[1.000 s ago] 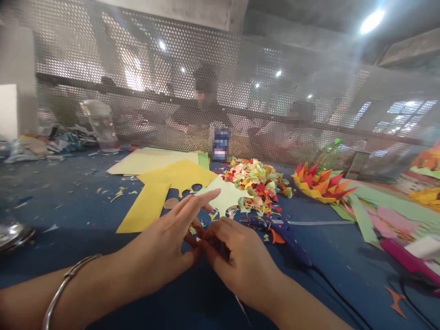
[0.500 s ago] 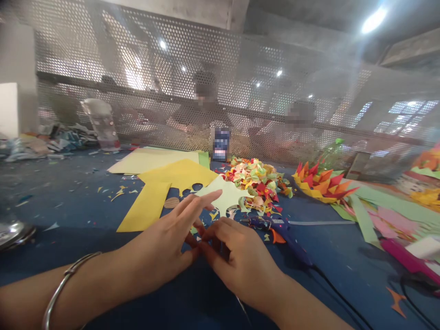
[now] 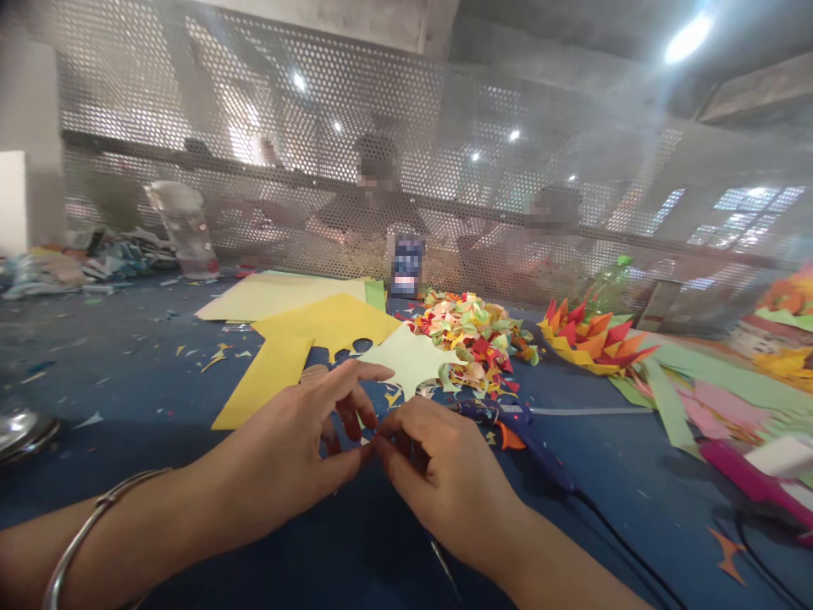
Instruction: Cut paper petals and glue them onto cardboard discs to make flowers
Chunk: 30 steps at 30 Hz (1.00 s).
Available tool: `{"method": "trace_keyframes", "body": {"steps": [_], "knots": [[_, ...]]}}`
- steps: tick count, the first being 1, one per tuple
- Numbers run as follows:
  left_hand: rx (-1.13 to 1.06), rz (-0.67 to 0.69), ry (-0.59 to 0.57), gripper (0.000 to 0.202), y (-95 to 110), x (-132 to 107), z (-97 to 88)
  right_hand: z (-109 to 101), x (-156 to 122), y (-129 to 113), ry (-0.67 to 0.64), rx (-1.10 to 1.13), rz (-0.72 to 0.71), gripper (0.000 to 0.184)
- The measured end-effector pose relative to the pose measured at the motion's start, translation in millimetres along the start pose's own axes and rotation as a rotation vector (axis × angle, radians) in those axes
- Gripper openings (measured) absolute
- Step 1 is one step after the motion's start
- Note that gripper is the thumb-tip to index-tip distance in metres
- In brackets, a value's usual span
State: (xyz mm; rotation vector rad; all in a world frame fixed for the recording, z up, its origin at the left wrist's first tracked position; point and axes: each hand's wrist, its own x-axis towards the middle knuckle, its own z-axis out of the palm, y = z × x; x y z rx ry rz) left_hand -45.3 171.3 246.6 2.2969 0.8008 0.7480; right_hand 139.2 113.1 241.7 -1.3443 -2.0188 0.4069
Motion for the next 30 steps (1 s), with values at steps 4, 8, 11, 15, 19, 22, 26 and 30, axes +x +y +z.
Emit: {"method": "trace_keyframes", "body": {"steps": [4,8,11,15,19,22,26,30], "knots": [[-0.003,-0.009,-0.003,0.062,0.1,2.4,0.3,0.6,1.4,0.8,0.007,-0.003,0.003,0.011],[-0.001,-0.037,0.004,0.057,-2.8,3.6,-0.9,0.6,0.7,0.1,0.002,-0.011,0.017,0.012],[-0.03,-0.066,0.011,0.05,-7.0,4.5,-1.3,0.1,0.3,-0.3,0.014,0.003,0.024,0.014],[-0.117,-0.128,-0.017,0.044,-9.7,6.6,-2.0,-1.0,0.3,0.6,0.038,0.004,0.029,0.016],[-0.241,-0.183,-0.031,0.043,-6.7,8.9,-2.2,-1.4,0.3,0.7,0.044,0.008,0.033,0.016],[-0.394,-0.228,-0.048,0.045,-5.5,10.2,-2.0,-2.1,-0.4,-0.4,0.043,0.012,0.031,0.016],[-0.587,-0.27,-0.097,0.045,-7.8,12.1,-3.8,-3.7,-1.5,-1.7,0.028,0.008,0.029,0.018],[-0.668,-0.305,-0.136,0.042,-8.0,13.1,-7.1,-4.0,-1.4,-1.8,0.042,0.012,0.028,0.017]]}}
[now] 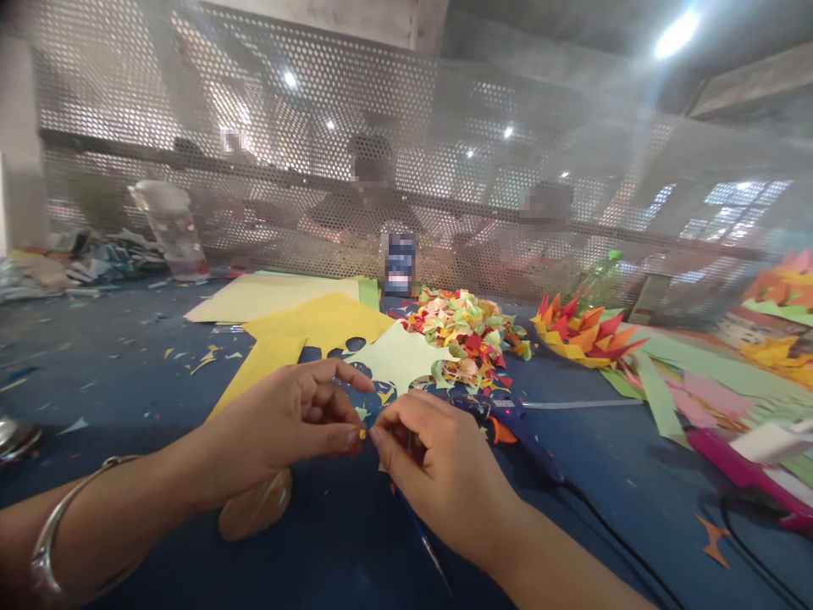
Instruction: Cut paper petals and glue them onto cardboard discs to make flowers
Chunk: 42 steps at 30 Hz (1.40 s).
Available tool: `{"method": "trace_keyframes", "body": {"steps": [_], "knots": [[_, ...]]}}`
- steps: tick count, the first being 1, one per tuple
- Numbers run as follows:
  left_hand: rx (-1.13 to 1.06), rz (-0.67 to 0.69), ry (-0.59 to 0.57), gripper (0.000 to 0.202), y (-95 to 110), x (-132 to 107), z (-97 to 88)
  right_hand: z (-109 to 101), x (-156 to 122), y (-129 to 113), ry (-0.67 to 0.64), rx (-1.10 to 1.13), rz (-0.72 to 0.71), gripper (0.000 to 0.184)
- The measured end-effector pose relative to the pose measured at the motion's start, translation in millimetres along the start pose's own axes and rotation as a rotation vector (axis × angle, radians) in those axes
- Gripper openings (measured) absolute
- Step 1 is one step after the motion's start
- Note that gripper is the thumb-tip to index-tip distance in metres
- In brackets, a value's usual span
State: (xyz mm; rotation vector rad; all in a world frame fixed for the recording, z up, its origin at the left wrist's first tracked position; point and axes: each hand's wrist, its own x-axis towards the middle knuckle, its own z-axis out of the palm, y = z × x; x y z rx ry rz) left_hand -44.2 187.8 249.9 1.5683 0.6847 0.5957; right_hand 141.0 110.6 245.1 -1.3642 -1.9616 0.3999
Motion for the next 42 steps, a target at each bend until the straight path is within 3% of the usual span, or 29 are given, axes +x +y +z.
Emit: {"method": "trace_keyframes", "body": {"steps": [6,14,25,35,42], "knots": [[-0.059,-0.035,0.015,0.024,4.1,-1.0,2.5,-0.1,-0.6,0.6,0.004,0.023,-0.001,0.015],[-0.12,-0.054,-0.035,0.016,6.4,-1.5,3.7,-1.8,-1.1,0.8,0.008,0.047,-0.019,0.014],[-0.116,-0.045,-0.018,0.016,4.9,0.3,2.5,-1.7,-0.9,3.1,0.015,-0.012,-0.012,0.014],[-0.121,0.013,-0.001,0.028,2.9,1.5,4.0,-2.5,0.9,-2.0,0.008,0.081,0.026,0.01],[-0.163,-0.042,-0.055,0.032,3.5,2.6,4.7,-1.2,-2.0,-0.3,-0.015,0.103,-0.001,0.01]]}}
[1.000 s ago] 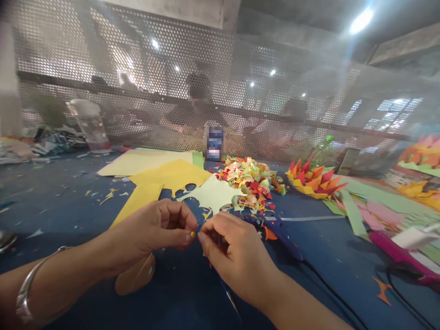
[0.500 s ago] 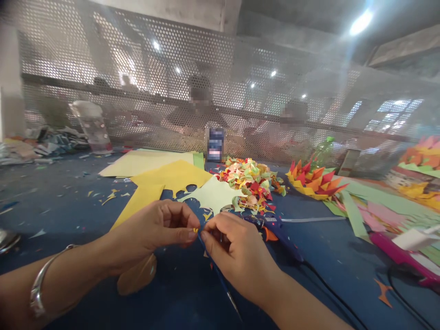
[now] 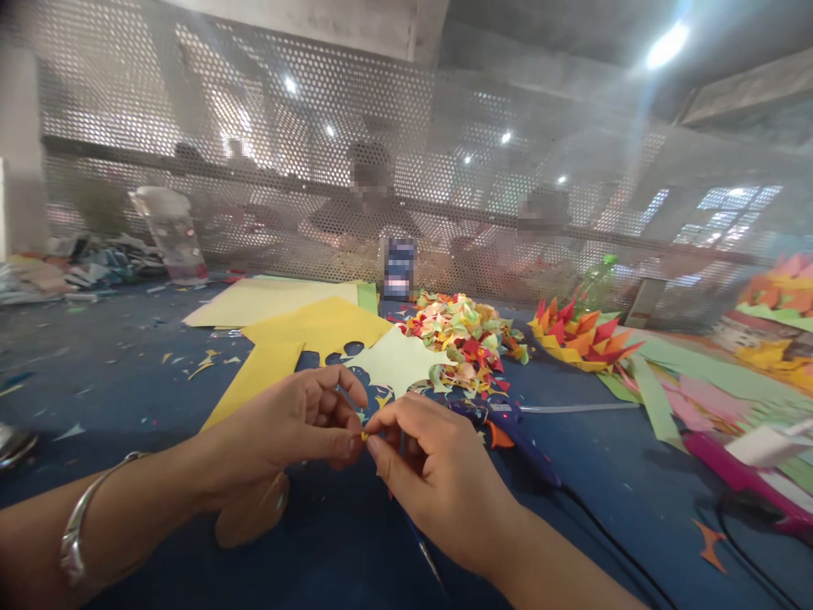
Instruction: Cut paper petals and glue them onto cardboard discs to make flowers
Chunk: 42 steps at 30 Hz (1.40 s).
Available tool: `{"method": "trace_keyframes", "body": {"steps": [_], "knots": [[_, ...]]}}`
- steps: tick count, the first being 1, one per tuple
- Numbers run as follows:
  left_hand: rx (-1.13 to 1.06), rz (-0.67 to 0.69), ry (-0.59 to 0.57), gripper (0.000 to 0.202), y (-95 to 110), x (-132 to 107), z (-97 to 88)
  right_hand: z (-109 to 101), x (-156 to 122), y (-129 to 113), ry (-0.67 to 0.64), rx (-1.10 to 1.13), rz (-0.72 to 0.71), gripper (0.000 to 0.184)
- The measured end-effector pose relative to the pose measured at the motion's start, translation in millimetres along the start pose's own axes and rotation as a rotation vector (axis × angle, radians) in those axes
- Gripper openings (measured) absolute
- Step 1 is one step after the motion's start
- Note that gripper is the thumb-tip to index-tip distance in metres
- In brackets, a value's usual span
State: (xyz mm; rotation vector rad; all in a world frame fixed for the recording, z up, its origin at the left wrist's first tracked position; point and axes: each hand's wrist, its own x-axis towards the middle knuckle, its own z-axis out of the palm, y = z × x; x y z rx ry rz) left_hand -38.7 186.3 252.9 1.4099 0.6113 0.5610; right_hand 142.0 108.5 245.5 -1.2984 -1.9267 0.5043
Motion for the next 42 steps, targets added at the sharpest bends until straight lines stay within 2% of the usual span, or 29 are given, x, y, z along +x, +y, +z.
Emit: {"method": "trace_keyframes", "body": {"steps": [5,17,31,34,38,40,42], "knots": [[-0.023,-0.034,0.004,0.034,0.4,0.5,-0.8,0.4,0.8,0.4,-0.001,-0.033,-0.033,0.01],[-0.105,0.021,0.02,0.032,-1.0,-0.9,-5.4,0.0,0.9,-1.6,0.054,-0.03,-0.004,0.013],[0.062,0.12,0.029,0.045,-4.5,1.3,-7.8,2.3,2.8,-1.6,0.059,-0.02,-0.01,0.01],[0.241,0.154,0.077,0.042,2.2,0.0,-15.8,3.0,1.9,-1.7,0.054,-0.011,0.007,0.012],[0.755,0.222,0.254,0.014,11.1,-1.0,-31.2,5.4,2.4,-0.5,0.026,-0.035,0.022,0.012],[0.93,0.184,0.235,0.014,8.7,0.6,-36.6,6.7,3.2,0.7,-0.012,-0.06,0.026,0.012],[1.008,0.179,0.181,0.019,2.0,3.4,-38.4,7.6,3.8,1.9,-0.051,-0.08,0.034,0.013]]}}
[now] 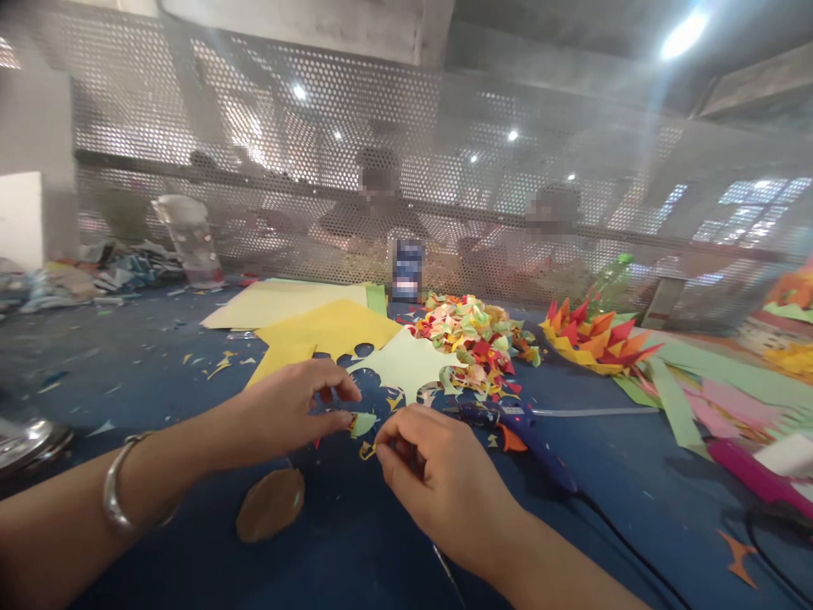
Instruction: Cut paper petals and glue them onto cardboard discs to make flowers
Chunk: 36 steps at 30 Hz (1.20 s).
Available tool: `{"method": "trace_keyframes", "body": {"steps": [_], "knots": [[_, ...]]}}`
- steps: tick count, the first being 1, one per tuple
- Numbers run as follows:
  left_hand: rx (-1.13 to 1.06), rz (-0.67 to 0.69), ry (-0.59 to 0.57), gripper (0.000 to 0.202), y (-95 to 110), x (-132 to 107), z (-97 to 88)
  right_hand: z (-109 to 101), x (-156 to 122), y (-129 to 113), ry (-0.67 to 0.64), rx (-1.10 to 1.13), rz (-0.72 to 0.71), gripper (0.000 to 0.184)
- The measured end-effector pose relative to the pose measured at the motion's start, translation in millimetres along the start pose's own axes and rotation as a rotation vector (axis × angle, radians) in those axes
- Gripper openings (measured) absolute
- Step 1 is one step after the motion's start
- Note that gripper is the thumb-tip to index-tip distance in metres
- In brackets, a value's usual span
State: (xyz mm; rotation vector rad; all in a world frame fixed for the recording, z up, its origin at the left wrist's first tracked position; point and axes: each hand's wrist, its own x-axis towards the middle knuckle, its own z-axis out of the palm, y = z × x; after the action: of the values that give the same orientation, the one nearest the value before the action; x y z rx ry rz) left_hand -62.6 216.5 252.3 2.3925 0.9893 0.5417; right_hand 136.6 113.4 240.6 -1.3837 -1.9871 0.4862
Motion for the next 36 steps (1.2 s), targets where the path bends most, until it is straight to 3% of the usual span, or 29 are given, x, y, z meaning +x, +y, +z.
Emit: {"method": "trace_keyframes", "body": {"steps": [5,11,14,19,24,27,30,36], "knots": [[0.043,0.061,-0.003,0.021,-2.1,2.0,13.5,0.7,-0.6,-0.5,-0.034,-0.071,0.024,0.011],[0.045,0.212,-0.017,0.039,-0.9,2.0,8.8,1.8,0.3,-1.0,-0.116,-0.164,0.055,0.012],[0.099,0.296,-0.028,0.039,0.1,3.5,10.5,2.4,1.9,-0.5,-0.143,-0.193,0.064,0.014],[0.174,0.298,-0.054,0.031,2.4,6.3,16.3,0.8,-0.2,-1.6,-0.127,-0.226,0.07,0.013],[0.146,0.253,-0.002,0.022,2.8,7.0,15.8,-1.0,-3.3,0.8,-0.083,-0.167,0.069,0.013],[0.031,0.131,0.062,0.013,4.1,7.4,13.6,-1.4,-2.9,1.8,-0.038,-0.124,0.051,0.013],[-0.225,-0.001,0.105,0.013,5.6,7.6,11.8,-2.2,-1.9,0.4,0.01,-0.076,0.026,0.016],[-0.694,-0.14,0.068,0.023,15.0,4.0,14.5,-4.5,0.1,-1.4,0.133,-0.081,0.003,0.016]]}}
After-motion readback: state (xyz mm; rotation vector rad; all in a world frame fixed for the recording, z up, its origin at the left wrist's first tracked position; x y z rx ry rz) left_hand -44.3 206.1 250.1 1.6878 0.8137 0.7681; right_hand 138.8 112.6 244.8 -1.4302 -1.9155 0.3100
